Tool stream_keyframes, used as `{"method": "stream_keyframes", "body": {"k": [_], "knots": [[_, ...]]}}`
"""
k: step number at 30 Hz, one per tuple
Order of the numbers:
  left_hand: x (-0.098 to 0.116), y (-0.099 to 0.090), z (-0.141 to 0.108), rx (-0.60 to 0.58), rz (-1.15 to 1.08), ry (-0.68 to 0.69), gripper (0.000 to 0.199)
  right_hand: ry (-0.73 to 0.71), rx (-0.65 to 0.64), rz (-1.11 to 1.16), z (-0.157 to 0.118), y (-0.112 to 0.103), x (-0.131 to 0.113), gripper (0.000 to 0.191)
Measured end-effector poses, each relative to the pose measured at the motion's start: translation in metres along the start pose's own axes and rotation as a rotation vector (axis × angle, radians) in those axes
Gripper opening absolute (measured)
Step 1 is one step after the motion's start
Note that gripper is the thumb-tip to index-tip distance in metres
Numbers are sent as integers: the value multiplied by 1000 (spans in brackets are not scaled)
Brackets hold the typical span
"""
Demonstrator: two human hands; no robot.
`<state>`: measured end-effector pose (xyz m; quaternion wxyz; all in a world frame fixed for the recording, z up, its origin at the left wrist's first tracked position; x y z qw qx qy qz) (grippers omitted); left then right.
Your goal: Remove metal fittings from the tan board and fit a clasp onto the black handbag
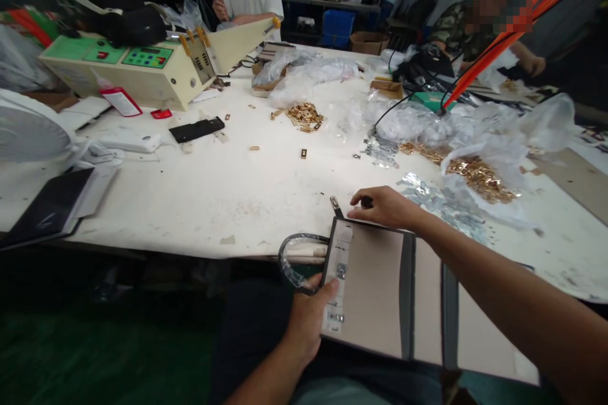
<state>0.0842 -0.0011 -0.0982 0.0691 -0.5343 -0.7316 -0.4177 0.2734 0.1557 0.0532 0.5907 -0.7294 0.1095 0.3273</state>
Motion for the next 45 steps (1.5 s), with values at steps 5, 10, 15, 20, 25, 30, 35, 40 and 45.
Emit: {"method": "stream_keyframes", "body": {"k": [5,10,15,20,25,30,35,40,45], "knots": [[5,13,-2,27,-62,-6,49,-71,750,629,-74,-20,-35,41],[10,23,-1,41,-110,-21,48,-194,930,1199,-84,28,-37,43],[12,24,-1,54,-147,-18,43,-176,999,1246,-78,50,-30,40],[11,23,0,63,-136,-12,39,-255,985,1165,-77,51,-40,40],[12,24,-3,62,-145,-22,37,-322,817,1102,-72,51,-59,37],[15,24,-6,73,-152,-3,36,-311,781,1025,-69,58,-63,38],[14,21,-6,84,-135,16,40,-321,729,886,-68,60,-71,39],[12,21,-5,68,-133,26,36,-316,674,759,-59,54,-94,41],[17,22,-7,50,-169,75,40,-396,508,598,-47,54,-121,42]]}}
Point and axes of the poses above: each hand's wrist, its own z-axis towards the middle knuckle, its own y-axis out of the palm, x = y × z, the point moved 7 cm from there along z, towards the middle knuckle, and after that the axes turned 8 degrees about -y, right-handed, at the moved point
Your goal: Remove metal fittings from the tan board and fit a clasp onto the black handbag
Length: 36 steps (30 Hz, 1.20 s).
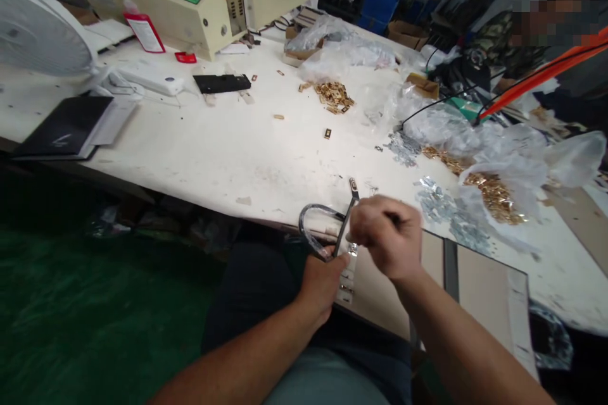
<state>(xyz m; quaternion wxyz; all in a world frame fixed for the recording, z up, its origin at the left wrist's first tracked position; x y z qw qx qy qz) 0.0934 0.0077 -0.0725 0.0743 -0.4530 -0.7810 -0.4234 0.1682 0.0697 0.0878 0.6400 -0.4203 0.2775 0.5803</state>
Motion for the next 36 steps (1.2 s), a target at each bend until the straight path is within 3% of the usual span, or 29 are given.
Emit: {"method": "stream_keyframes", "body": {"k": [3,5,7,10,14,18,22,25,28,30,33,35,36], "knots": [[2,0,-2,1,-21,-7,38,90,-144,-243,-1,-1,5,41],[0,1,-3,-3,-6,-34,38,78,-56,-213,-1,-13,2,41],[-2,0,-2,-4,14,-48,38,9,65,-35,-3,-21,-1,42],[-3,-1,0,16,21,-38,33,-20,157,125,-13,-24,8,44],[-3,-2,1,37,51,-15,29,94,195,13,-30,-37,28,43],[-2,-6,-1,33,74,-12,33,239,222,-228,-37,-73,24,44],[-5,-10,-2,27,111,3,39,333,21,-697,-36,-87,30,29],[-13,-14,-1,40,120,-5,44,361,-172,-882,-39,-75,50,22],[-16,-23,-5,51,152,33,52,383,-221,-990,-44,-64,64,22],[1,-36,-14,130,235,166,60,385,-200,-1029,-46,-61,67,25],[60,-46,-45,401,554,629,70,390,-201,-1051,-46,-61,69,27],[95,-20,-64,448,925,1001,70,388,-204,-1052,-45,-62,69,27],[103,1,-65,379,1133,1137,66,386,-206,-1051,-44,-62,69,27]]}}
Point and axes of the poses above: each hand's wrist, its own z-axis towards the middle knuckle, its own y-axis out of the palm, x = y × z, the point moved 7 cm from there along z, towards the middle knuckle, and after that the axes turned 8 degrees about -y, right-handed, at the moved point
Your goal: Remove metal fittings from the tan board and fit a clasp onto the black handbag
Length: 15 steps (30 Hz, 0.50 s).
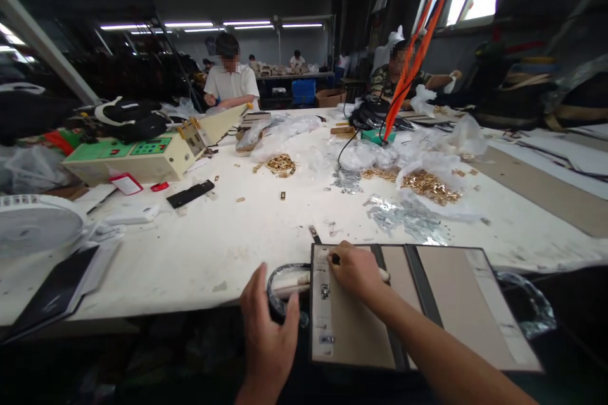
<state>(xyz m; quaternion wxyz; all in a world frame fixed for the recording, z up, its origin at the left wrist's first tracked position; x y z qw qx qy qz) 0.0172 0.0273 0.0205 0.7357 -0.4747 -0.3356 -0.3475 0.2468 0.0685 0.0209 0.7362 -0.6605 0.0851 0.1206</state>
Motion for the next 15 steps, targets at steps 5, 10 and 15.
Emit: {"method": "stream_keyframes", "body": {"k": [5,10,15], "knots": [[30,71,27,-506,387,421,51,2,-2,-12,-3,-1,1,25],[27,84,32,-553,539,474,49,-20,-16,-23,-14,-1,-3,25],[26,80,31,-553,588,503,50,-5,-24,-27,-18,5,-8,21]]}}
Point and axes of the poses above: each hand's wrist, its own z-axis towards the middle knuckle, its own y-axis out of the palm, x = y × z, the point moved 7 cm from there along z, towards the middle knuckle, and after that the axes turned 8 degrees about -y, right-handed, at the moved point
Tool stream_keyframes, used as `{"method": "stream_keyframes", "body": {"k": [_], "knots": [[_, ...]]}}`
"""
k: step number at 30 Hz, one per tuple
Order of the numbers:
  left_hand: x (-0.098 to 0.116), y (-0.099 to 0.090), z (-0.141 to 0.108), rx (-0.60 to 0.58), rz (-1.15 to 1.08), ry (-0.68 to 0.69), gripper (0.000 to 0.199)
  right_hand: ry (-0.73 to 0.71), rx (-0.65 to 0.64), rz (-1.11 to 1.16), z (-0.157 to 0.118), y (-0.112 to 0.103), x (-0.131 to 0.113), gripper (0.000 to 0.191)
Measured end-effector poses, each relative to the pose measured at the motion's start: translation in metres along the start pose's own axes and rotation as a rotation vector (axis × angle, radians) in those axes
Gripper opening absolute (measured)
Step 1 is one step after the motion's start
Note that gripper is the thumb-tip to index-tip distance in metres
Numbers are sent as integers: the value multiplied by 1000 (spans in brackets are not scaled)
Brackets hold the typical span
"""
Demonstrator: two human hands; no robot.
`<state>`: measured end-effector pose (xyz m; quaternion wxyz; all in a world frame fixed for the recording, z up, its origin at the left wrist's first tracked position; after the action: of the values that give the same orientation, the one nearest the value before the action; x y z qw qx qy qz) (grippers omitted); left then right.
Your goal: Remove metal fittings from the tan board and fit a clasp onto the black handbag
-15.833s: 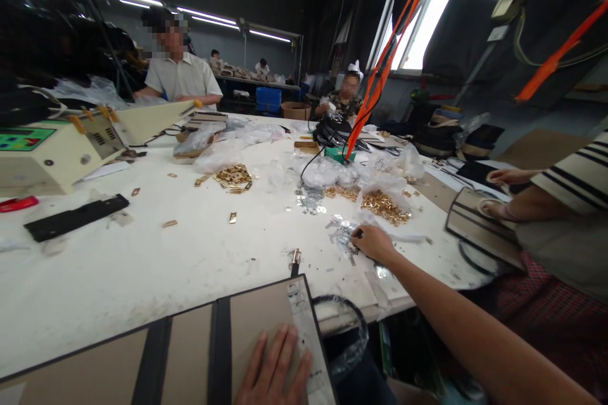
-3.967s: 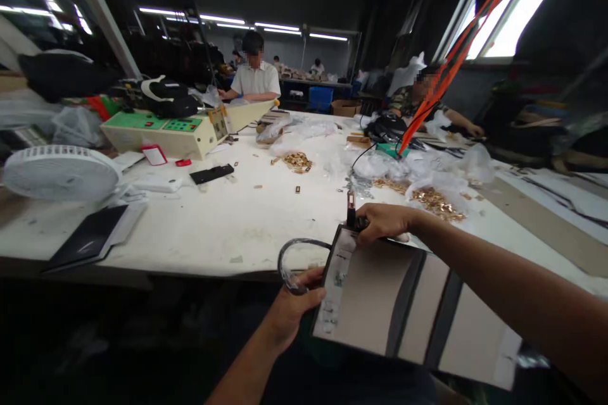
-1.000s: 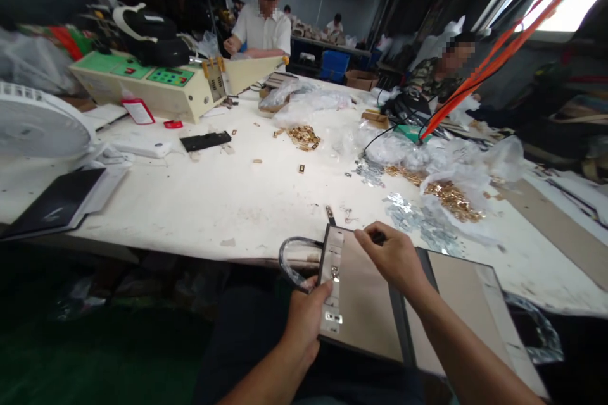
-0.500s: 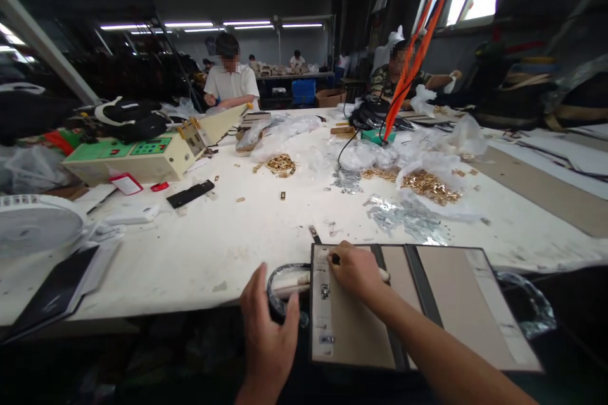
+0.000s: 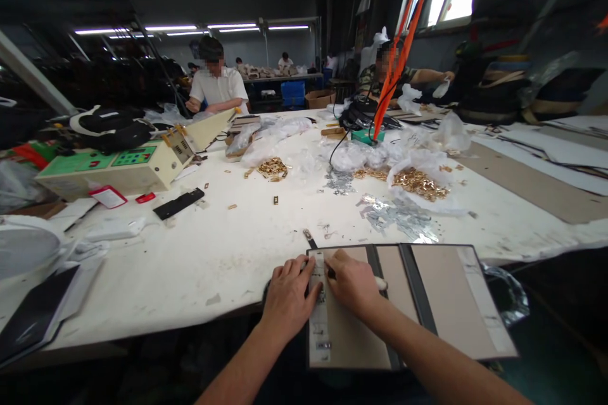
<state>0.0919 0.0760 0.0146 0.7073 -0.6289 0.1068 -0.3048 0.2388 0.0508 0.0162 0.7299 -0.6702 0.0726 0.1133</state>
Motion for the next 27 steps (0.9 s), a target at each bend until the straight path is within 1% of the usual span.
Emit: {"method": "stream_keyframes", "body": {"k": [3,8,12,14,15,16,19,21,23,24,27], "knots": [[-5,3,3,23,-6,-10,49,-11,-25,2,4,6,-3,18],[-9,9,7,19,29,19,48,-44,-43,-3,9,8,-7,23],[-10,11,9,10,63,45,50,-73,-54,16,15,-1,-10,25],[-11,11,9,5,48,38,50,-96,-53,38,20,-14,-2,23],[-12,10,10,5,34,30,50,-80,-49,41,22,-23,9,23],[-13,9,10,6,16,19,50,-36,-44,32,24,-32,25,24],[-15,7,11,4,-38,2,50,210,-30,-54,25,-62,92,27],[-17,7,11,5,-74,-2,50,341,-33,-107,23,-74,134,28],[-18,7,11,8,-106,-2,50,435,-41,-132,21,-75,165,28],[-19,8,11,10,-118,-3,50,473,-44,-137,20,-73,176,27],[-20,9,10,3,-138,-9,52,533,-45,-136,19,-60,191,28]]}}
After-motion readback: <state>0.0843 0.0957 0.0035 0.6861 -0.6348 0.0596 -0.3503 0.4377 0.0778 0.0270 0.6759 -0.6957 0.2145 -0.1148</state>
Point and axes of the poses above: each hand's wrist, its own z-axis towards the middle knuckle, its own y-axis out of the palm, x = y × z, the point moved 7 cm from there along z, towards the middle knuckle, and after that the axes turned 8 degrees about -y, right-handed, at the moved point
